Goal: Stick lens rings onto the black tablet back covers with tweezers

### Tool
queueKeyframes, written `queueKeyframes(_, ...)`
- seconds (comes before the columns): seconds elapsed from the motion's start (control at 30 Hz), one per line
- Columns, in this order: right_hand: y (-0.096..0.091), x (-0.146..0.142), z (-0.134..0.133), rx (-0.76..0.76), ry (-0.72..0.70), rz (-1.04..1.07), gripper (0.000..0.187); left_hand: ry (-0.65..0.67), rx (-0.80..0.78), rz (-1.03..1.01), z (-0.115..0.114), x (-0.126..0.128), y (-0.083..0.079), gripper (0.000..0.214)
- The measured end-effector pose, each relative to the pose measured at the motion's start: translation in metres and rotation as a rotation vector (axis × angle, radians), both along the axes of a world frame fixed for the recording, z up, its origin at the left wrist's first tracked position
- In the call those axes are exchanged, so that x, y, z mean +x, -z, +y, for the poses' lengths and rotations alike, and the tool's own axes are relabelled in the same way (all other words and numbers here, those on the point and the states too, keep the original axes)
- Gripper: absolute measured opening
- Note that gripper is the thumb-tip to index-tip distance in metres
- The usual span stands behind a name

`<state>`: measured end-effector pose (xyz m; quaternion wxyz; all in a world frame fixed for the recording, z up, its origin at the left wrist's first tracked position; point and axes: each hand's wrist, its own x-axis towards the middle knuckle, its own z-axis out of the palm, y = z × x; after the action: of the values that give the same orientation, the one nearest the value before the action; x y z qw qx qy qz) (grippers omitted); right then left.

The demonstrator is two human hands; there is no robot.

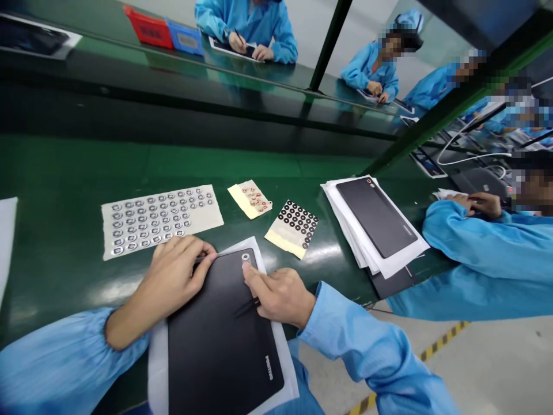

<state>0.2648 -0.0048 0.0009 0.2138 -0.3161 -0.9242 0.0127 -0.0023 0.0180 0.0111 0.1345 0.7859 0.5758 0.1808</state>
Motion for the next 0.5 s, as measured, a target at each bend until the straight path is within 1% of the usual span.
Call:
queueKeyframes(0.07,-0.001,0.002,0.000,-0.111,0.015,0.063,0.053,0.011,0.007,0.003,0.000,0.001,-0.001,0.024)
queueKeyframes(0.1,-0.003,0.003,0.002,-0.186,0.047,0.132,0.049,0.022,0.007,-0.003,0.000,0.001,-0.002,0.024)
queueKeyframes(0.13,-0.006,0.003,0.003,-0.274,0.109,0.225,0.045,0.035,0.000,-0.016,0.000,0.000,-0.004,0.024)
queueKeyframes(0.2,-0.014,0.000,0.009,-0.460,0.282,0.461,0.038,0.055,-0.034,-0.054,-0.002,-0.001,-0.008,0.021)
queueKeyframes(0.27,-0.022,-0.006,0.016,-0.683,0.417,0.657,0.034,0.056,-0.077,-0.087,-0.004,-0.003,-0.013,0.018)
queueKeyframes(0.33,-0.029,-0.014,0.023,-0.953,0.432,0.750,0.036,0.049,-0.105,-0.099,-0.006,-0.004,-0.018,0.017)
queueKeyframes(0.4,-0.031,-0.021,0.028,-1.160,0.418,0.772,0.040,0.054,-0.112,-0.099,-0.007,-0.003,-0.020,0.017)
queueKeyframes(0.43,-0.031,-0.024,0.030,-1.216,0.421,0.780,0.041,0.057,-0.113,-0.100,-0.006,-0.003,-0.020,0.017)
queueKeyframes(0.5,-0.030,-0.029,0.031,-1.266,0.440,0.818,0.044,0.062,-0.108,-0.114,-0.005,-0.001,-0.017,0.016)
